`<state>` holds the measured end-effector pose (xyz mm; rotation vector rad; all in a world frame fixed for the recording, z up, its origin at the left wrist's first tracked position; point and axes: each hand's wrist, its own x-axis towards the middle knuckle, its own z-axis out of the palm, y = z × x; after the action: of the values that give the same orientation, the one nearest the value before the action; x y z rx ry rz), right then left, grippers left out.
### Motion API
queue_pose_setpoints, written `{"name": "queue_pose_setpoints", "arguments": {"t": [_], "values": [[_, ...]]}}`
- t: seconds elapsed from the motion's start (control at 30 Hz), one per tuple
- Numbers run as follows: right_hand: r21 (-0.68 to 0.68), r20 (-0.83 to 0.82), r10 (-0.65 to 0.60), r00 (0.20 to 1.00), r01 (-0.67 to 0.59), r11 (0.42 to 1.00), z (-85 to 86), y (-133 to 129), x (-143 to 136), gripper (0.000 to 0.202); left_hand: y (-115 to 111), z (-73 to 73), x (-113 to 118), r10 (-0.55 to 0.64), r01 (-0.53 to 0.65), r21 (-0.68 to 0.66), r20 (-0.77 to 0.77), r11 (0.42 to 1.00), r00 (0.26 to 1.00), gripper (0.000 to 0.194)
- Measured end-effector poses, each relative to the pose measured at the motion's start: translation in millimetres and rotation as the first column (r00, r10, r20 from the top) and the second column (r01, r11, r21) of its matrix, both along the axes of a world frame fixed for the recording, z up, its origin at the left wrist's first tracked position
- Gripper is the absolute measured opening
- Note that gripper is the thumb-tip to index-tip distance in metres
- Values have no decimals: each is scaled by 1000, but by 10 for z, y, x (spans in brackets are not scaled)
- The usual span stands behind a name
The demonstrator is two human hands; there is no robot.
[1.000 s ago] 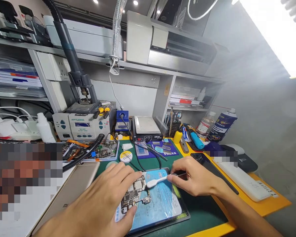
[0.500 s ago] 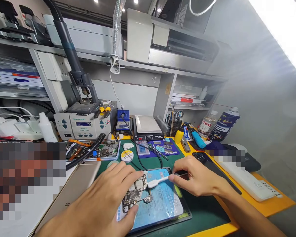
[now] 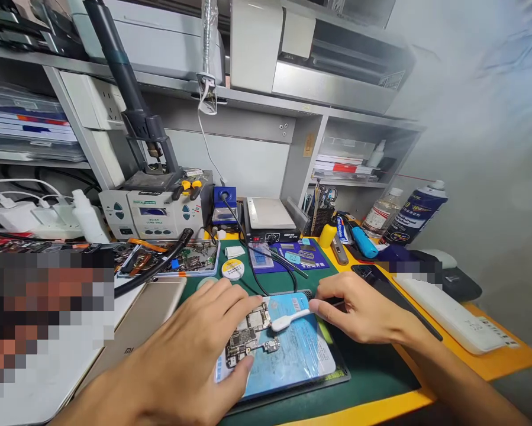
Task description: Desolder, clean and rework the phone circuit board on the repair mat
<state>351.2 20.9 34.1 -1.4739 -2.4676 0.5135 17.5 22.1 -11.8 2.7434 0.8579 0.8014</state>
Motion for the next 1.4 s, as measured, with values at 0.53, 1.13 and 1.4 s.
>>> {"name": "queue_pose_setpoints", "arguments": {"t": [0.53,1.13,1.4], "values": [[28,-11,-43,999,43,999,-4,-8,-18,50,-2,28,7,-30,30,-26,18,999,999,60],[1,-17,-64,998,64,998,18,-5,-13,51,-7,146,22,-32,29,-74,-38,997,999,57],[2,5,-69,998,69,998,33,-18,-18,52,-8,35,24,-22,24,-70,26,997,999,58]]}}
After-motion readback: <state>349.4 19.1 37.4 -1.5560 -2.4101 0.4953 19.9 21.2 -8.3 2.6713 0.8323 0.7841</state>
